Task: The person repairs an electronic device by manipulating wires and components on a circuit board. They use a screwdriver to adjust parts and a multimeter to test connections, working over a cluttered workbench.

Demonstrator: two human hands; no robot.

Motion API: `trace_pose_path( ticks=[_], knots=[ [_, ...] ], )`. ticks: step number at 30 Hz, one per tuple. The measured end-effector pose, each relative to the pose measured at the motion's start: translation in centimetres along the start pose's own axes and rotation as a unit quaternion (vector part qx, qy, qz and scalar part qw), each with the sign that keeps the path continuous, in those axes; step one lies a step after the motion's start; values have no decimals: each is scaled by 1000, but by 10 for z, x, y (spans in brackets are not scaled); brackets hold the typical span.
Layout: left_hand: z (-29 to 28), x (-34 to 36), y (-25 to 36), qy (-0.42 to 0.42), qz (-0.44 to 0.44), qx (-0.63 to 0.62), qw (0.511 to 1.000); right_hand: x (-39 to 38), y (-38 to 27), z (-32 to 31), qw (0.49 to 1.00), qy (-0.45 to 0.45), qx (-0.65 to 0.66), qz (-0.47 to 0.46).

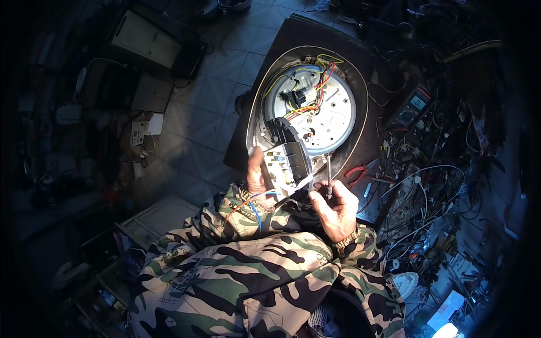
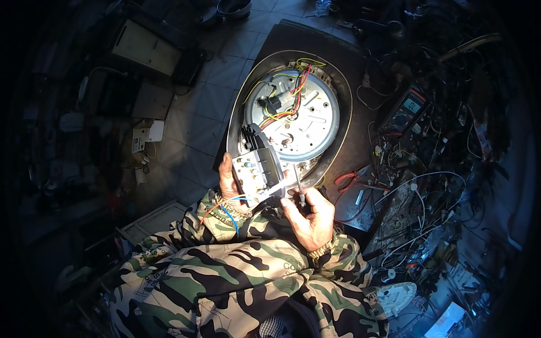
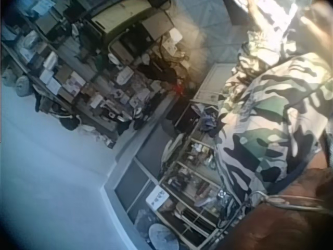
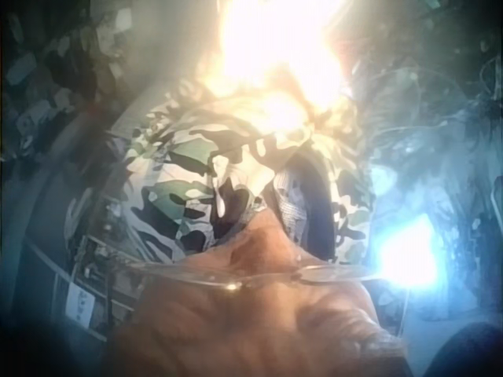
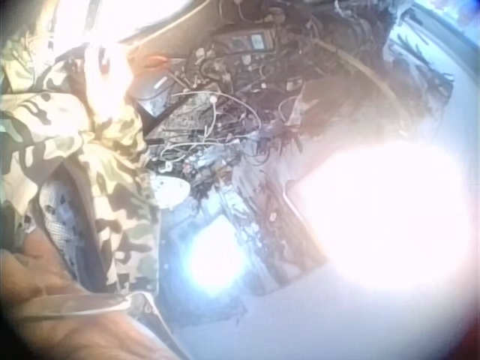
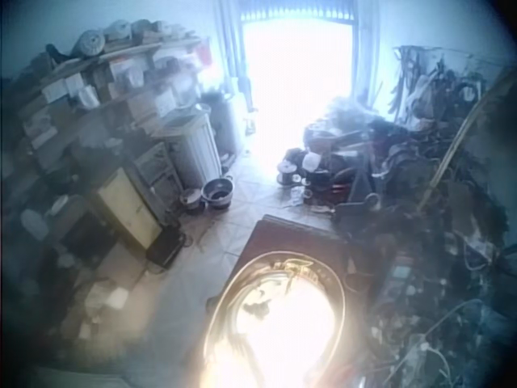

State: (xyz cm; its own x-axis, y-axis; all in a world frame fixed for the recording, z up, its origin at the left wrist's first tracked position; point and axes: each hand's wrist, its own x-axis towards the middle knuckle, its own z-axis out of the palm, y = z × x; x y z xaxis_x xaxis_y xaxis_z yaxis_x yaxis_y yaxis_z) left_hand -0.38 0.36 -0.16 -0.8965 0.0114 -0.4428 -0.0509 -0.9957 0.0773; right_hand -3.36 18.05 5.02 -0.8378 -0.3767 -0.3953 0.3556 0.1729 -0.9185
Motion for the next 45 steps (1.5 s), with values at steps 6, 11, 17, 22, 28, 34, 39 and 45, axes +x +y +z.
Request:
trace_pose_path(
  ticks=[6,11,17,22,28,34,39,45],
  knots=[
    [-9,-6,7,-6,-9,-16,1000,0,2,8,1000,-11,-23,-16],
    [-14,-10,11,-1,-14,-5,1000,-2,8,12,999,-27,-34,-25],
    [-12,-17,13,25,11,8,1000,-4,14,21,998,-20,-41,-49],
    [-35,-14,16,4,-3,6,1000,-4,16,25,997,-18,-56,-49],
    [-66,-10,20,-53,-47,37,997,-5,18,32,998,-20,-54,-18],
    [-6,-25,40,-90,-103,43,990,-5,20,42,996,39,-45,-65],
    [-82,-36,52,-39,-122,166,978,-8,41,30,982,81,-141,-98],
    [-44,-54,68,-61,-193,246,948,-8,47,31,953,137,-219,-159]
  ],
)
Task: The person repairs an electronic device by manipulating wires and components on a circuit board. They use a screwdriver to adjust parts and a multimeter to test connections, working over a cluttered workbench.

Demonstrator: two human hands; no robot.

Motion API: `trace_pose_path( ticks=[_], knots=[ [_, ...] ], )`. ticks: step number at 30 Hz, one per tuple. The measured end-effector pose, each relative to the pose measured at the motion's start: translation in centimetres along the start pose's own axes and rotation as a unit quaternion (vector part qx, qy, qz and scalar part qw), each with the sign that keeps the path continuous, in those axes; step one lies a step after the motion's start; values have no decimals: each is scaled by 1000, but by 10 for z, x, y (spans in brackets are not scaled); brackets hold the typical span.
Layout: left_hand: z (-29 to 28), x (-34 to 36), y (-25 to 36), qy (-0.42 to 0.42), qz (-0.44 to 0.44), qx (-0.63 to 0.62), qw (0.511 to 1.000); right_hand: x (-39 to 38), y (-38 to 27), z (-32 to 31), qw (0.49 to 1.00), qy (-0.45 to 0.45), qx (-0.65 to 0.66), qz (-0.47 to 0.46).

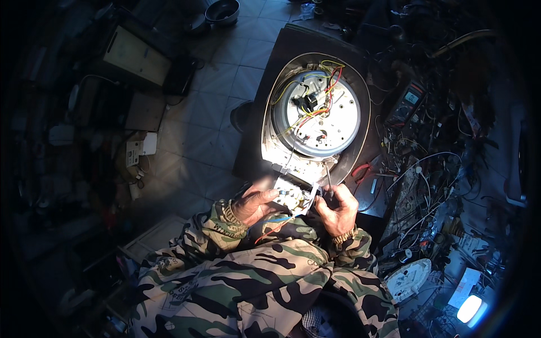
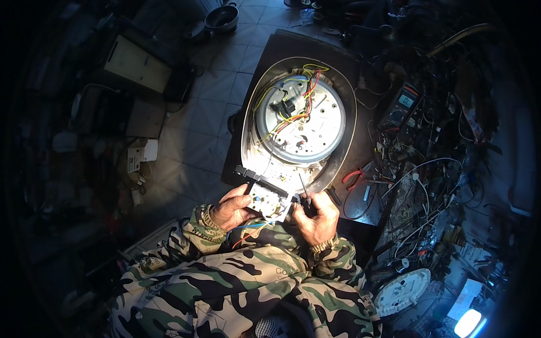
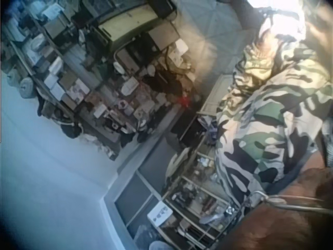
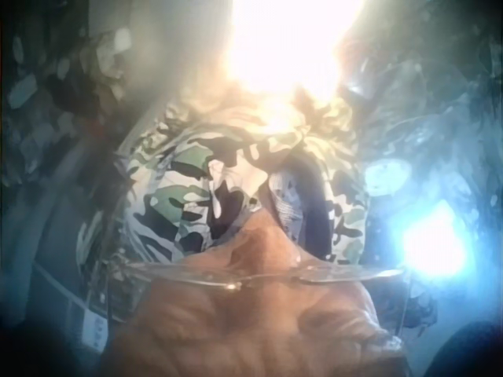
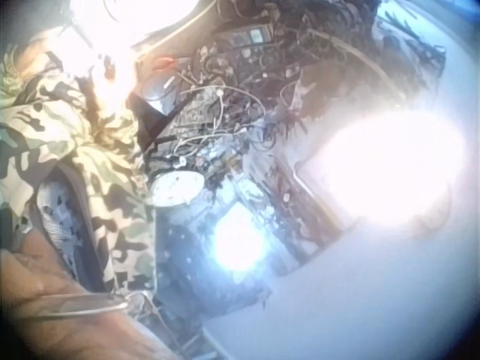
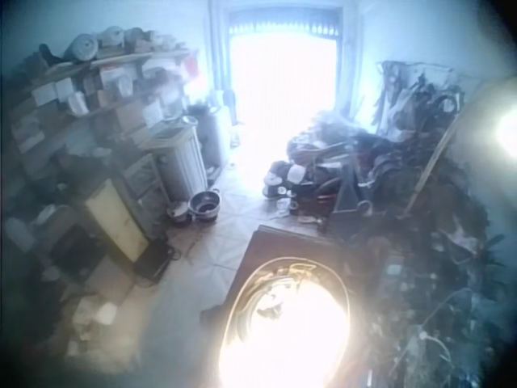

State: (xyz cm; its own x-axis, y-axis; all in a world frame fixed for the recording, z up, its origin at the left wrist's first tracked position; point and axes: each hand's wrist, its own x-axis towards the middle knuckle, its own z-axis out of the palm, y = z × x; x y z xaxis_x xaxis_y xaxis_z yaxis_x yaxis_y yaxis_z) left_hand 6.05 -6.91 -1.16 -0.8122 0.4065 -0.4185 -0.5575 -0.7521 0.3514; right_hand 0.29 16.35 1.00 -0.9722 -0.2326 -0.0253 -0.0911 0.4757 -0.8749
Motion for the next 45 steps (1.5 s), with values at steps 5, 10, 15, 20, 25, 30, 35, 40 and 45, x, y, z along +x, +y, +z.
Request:
trace_pose_path(
  ticks=[5,10,15,20,25,30,35,40,45],
  knots=[
    [-10,-5,-7,6,-14,0,1000,-1,-2,2,1000,4,-3,-7],
    [-19,-8,-12,6,-14,-51,999,-1,-3,0,999,-26,-12,-15],
    [-20,-10,-20,23,1,-51,998,-4,3,1,999,-42,-1,-31],
    [-14,-10,-17,41,-17,-33,998,-1,-3,-4,998,-67,-2,-12],
    [-11,-9,-16,49,-19,-43,998,-1,-1,-6,997,-76,18,7],
    [-14,-9,-22,44,13,-51,998,0,-3,-10,996,-83,18,-6],
    [-25,-6,-26,33,52,-73,995,-10,-4,-13,983,-47,120,129],
    [-28,-17,-10,51,114,-133,983,-15,2,-12,982,-22,128,136],
    [-35,-36,8,58,190,-201,959,-17,2,-8,980,-31,142,138]
  ],
)
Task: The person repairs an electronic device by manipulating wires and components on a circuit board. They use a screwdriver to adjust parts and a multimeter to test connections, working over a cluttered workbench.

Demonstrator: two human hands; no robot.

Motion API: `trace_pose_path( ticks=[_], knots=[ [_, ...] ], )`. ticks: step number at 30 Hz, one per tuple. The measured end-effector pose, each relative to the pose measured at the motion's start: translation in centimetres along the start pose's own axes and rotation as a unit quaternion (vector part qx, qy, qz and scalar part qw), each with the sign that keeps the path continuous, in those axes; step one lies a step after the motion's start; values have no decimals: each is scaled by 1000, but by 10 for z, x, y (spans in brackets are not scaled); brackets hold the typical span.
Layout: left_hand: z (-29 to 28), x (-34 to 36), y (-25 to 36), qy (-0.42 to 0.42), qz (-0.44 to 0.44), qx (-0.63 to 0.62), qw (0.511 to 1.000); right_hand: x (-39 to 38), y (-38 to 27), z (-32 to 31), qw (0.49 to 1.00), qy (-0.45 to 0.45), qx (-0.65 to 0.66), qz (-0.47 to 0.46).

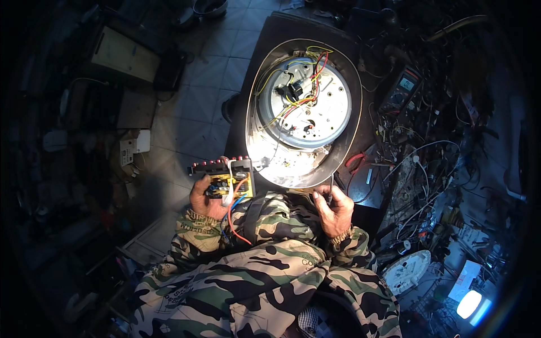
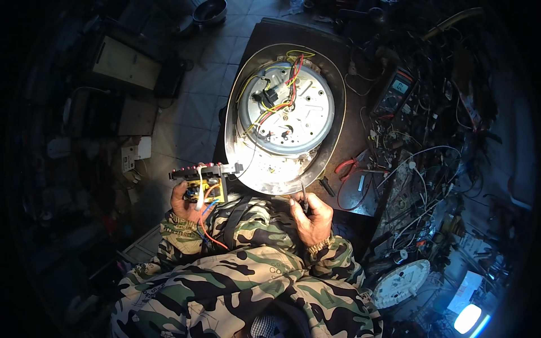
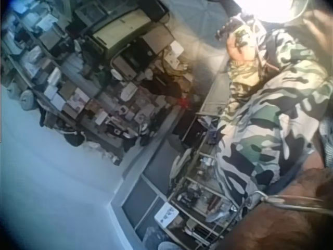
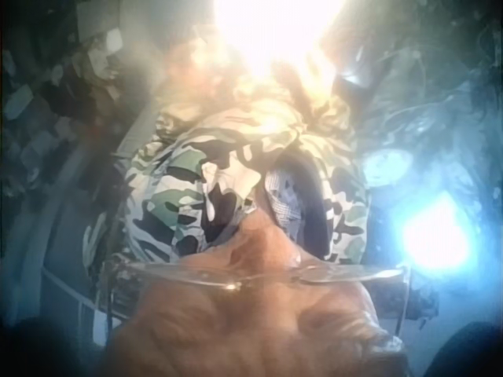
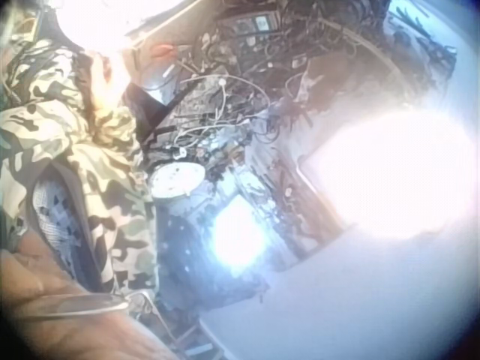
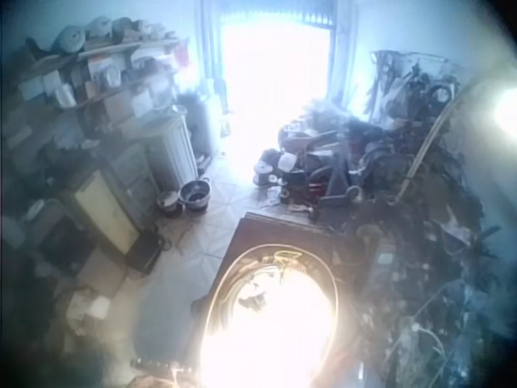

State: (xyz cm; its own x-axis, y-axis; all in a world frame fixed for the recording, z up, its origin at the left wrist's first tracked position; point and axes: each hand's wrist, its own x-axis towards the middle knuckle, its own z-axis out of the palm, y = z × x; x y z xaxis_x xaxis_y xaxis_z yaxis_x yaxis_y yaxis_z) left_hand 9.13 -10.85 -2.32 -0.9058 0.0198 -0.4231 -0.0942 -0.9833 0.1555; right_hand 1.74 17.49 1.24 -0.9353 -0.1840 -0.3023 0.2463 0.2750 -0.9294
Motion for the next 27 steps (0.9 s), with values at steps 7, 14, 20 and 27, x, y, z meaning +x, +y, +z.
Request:
trace_pose_path(
  ticks=[7,14,20,27],
  knots=[
    [-21,-5,25,9,67,0,998,2,9,4,1000,-9,6,7],
    [-17,-2,20,-9,69,-11,998,4,9,6,999,-31,-12,14],
    [-17,1,23,-14,64,-25,998,5,8,8,999,-38,-7,18],
    [-4,4,28,28,62,-37,997,7,7,16,999,-29,-4,20]
  ],
)
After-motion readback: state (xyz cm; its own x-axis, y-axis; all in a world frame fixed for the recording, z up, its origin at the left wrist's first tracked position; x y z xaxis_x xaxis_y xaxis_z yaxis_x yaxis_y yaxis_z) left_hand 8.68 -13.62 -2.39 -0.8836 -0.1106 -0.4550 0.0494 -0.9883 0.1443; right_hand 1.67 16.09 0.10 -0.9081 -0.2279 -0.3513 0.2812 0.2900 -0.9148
